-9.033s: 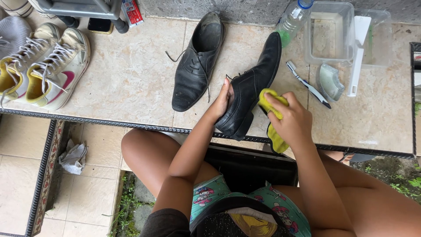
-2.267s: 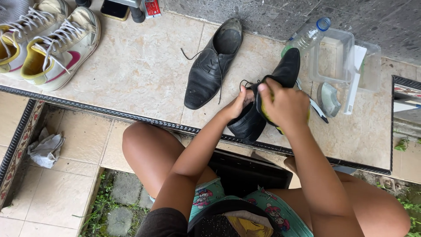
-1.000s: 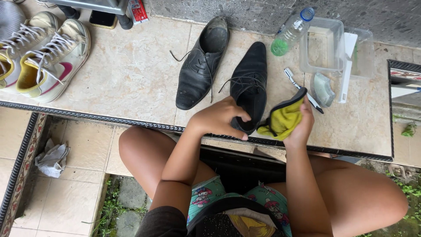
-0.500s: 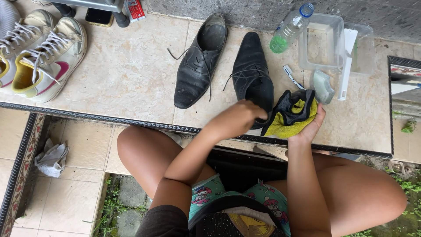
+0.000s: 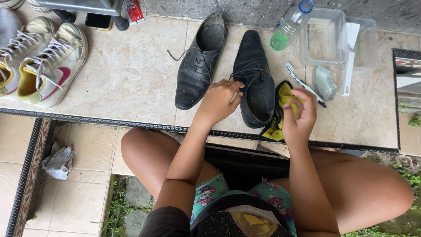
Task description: Polishing and cleaning a pair of black dress shoes with a cloth and sponge.
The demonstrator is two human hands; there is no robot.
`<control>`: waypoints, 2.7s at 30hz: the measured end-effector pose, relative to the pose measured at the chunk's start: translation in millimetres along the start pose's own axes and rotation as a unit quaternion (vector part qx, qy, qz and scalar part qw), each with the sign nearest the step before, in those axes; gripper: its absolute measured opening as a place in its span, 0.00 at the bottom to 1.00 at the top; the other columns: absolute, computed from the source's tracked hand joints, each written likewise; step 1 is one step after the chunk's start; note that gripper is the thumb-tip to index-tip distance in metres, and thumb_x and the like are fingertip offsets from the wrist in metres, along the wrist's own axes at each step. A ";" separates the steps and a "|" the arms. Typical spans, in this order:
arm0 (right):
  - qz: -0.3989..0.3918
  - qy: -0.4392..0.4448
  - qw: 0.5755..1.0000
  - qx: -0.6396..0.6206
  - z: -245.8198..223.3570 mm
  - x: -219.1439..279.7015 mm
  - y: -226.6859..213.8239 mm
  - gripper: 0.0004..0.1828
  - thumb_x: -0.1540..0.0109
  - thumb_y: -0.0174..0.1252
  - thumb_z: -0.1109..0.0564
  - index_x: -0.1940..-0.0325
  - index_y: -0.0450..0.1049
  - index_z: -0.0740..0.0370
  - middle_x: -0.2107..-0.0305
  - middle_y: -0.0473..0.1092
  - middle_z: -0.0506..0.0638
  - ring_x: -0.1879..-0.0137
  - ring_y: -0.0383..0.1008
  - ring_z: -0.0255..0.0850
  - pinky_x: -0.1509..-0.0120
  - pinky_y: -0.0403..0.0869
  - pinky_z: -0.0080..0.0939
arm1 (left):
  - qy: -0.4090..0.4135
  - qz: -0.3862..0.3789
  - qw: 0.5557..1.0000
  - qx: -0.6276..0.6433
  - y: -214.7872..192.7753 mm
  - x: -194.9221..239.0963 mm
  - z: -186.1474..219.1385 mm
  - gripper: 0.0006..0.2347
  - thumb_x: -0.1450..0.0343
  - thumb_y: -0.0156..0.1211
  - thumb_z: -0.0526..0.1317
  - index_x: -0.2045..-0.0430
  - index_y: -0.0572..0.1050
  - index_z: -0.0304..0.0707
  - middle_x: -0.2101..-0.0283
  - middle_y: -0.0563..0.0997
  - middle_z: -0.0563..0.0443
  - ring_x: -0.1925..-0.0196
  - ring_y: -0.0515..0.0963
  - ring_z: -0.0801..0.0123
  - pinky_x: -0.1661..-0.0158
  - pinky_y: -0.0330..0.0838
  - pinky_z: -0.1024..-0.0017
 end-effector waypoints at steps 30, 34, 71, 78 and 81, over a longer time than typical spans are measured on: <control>-0.249 0.036 0.808 0.533 109.9 -53.3 109.8 0.23 0.42 0.66 0.38 0.49 0.82 0.51 0.35 0.52 0.54 0.36 0.51 0.55 0.43 0.59 0.56 | -0.060 -0.070 0.995 0.046 52.3 -13.1 -34.6 0.09 0.27 0.53 0.47 0.68 0.72 0.42 0.71 0.80 0.46 0.58 0.82 0.48 0.51 0.72 0.45; -0.221 0.069 0.884 0.407 106.5 -54.5 99.5 0.21 0.44 0.70 0.45 0.53 0.81 0.62 0.37 0.54 0.55 0.32 0.48 0.59 0.39 0.64 0.63 | -0.057 -0.073 0.995 0.044 59.8 -12.8 -36.6 0.10 0.27 0.52 0.48 0.67 0.71 0.43 0.71 0.80 0.46 0.58 0.82 0.47 0.52 0.72 0.44; -0.334 -0.088 0.921 0.181 28.8 -95.3 88.1 0.13 0.44 0.71 0.54 0.59 0.82 0.61 0.68 0.79 0.56 0.62 0.79 0.56 0.61 0.78 0.56 | -0.007 0.152 0.983 0.105 40.0 -21.2 -30.5 0.12 0.27 0.60 0.39 0.50 0.76 0.48 0.55 0.82 0.52 0.46 0.81 0.54 0.48 0.77 0.60; -0.321 -0.014 0.944 0.077 14.0 -94.2 76.1 0.23 0.23 0.39 0.50 0.38 0.75 0.66 0.62 0.78 0.64 0.53 0.79 0.59 0.50 0.76 0.59 | -0.002 0.120 0.991 0.061 34.5 -36.0 -38.1 0.09 0.27 0.60 0.41 0.54 0.79 0.48 0.64 0.85 0.52 0.57 0.86 0.55 0.58 0.80 0.59; -0.314 0.022 0.949 -0.015 45.9 -91.8 80.8 0.31 0.24 0.27 0.46 0.31 0.68 0.66 0.58 0.76 0.68 0.47 0.78 0.62 0.47 0.76 0.61 | 0.008 0.107 0.989 0.100 0.6 -35.3 -21.7 0.08 0.28 0.62 0.37 0.57 0.80 0.37 0.67 0.86 0.41 0.64 0.86 0.46 0.62 0.81 0.56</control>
Point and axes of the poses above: each hand's wrist, its own x-axis away from the middle knuckle, its own y-axis out of the palm, z = x × y, the point moved 8 cm from there along -x, towards the middle knuckle
